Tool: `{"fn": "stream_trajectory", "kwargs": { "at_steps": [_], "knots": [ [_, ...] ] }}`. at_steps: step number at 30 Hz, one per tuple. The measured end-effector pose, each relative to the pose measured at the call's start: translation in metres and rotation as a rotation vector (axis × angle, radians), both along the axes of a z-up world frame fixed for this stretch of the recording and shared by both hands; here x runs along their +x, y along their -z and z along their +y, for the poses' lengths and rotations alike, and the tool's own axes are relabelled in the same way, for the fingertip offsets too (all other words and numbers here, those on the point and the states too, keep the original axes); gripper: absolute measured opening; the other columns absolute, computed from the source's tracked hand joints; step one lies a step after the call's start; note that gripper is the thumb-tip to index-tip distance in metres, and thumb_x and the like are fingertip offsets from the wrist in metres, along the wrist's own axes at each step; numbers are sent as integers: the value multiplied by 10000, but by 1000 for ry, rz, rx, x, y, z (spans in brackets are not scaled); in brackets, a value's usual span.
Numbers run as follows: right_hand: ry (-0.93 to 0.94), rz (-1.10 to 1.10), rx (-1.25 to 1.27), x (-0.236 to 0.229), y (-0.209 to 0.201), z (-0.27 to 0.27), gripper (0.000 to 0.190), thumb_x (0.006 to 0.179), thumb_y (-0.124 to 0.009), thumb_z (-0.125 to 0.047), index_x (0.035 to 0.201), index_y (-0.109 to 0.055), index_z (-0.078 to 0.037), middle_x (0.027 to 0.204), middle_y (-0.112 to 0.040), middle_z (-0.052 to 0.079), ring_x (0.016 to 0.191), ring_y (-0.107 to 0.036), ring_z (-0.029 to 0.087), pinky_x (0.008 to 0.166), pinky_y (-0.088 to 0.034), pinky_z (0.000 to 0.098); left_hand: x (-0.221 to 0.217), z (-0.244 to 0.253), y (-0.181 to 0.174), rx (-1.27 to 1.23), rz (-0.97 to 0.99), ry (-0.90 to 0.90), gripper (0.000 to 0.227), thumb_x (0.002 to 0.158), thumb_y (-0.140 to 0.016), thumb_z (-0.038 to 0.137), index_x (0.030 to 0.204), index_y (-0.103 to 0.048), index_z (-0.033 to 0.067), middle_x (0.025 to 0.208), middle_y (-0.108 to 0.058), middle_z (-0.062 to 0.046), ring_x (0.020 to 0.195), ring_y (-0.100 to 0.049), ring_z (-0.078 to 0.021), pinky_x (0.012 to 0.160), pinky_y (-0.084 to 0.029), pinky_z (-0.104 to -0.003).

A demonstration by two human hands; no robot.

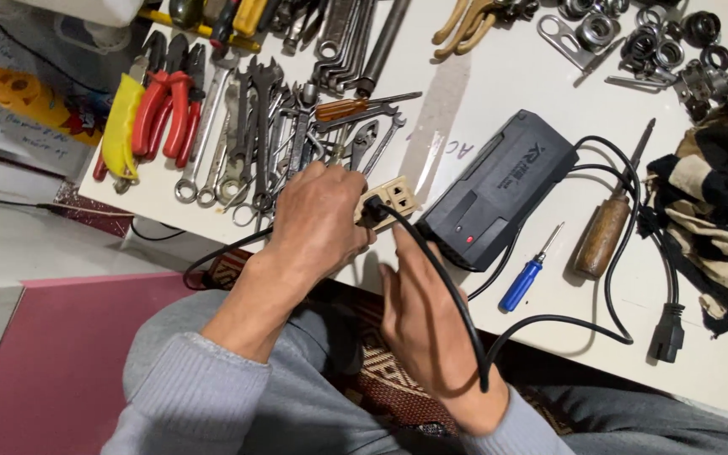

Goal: The person uses a screwdriver to unscrew and open a small white electronic box, then sets it aside. They then pick up a black power adapter, plug it into a power strip, and wipe the adapter with a cloth.

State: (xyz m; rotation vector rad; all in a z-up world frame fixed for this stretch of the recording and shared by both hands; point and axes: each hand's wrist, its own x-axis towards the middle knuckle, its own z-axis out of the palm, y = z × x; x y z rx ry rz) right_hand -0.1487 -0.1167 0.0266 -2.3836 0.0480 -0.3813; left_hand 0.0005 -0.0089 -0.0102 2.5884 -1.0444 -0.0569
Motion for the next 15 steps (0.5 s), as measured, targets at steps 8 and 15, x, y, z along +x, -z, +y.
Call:
{"fn": "stream_trajectory", "kwargs": {
  "at_steps": [8,15],
  "knots": [
    [160,49,-43,45,-7,1,334,977,-656,-161,1247,-625,33,994,-690,234,912,-703,451,716,-574,496,6,1,27,-101,25,-20,327,589,-822,194,853,-651,103,812,-619,-107,882,-594,-323,802,-492,-442],
    [161,92,-152,64,21,0,237,1003,-651,-220,1127,-685,-20,918,-706,156,865,-734,370,701,-586,420,7,1,30,-144,64,-20,277,569,-801,140,810,-670,97,788,-628,-104,850,-591,-308,792,-495,-414]
  ]
}}
